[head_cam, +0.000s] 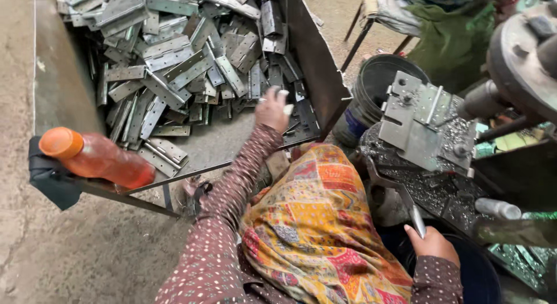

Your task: The person repeatedly picks up metal hinge pieces from a bin, places them under a drill press, and operates the machine to drill holes. After each cycle, the person removes the processed piece and returns it to the bin. The task is performed continuously throughout the clip.

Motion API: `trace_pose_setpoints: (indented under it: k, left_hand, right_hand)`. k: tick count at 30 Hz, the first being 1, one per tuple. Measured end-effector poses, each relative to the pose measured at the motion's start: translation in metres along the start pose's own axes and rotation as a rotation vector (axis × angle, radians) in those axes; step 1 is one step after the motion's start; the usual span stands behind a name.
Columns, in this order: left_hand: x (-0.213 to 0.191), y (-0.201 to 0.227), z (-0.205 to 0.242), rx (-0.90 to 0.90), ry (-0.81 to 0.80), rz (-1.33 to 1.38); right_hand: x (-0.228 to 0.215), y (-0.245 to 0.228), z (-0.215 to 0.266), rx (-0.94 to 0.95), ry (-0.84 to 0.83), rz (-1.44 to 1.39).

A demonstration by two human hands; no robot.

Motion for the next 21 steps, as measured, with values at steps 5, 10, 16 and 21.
trace_pose_setpoints:
  k: [5,10,16,21]
  left_hand:
    - [-0.016,-0.147,0.0,-0.285,-0.486,-0.669]
    - [-0.071,-0.235,-0.021,-0.586,-0.401,-0.672]
    - [-0.079,-0.278,0.037,-0.61,0.042,-0.509]
    - [-0.073,-0.24,0.096,-0.21,0.146,-0.477]
  right_hand:
    - [0.0,0.004,0.005,0.022,-0.019,0.012]
    - [0.009,0.01,-0.002,0.092,-0.06,0.061]
    - [0.006,0.004,-0.002,0.044,-0.019,0.039]
    - [0.001,-0.003,0.02,0.015,0.027,-0.056]
Point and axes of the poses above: each hand's wrist, its own z-axis away from the middle knuckle, its own x-axis out of the palm, y = z × x, the point moved 7 cm from there along -z, towards the middle knuckle, and after that the axes turned 13 degrees about x, right-handed, at the moved point
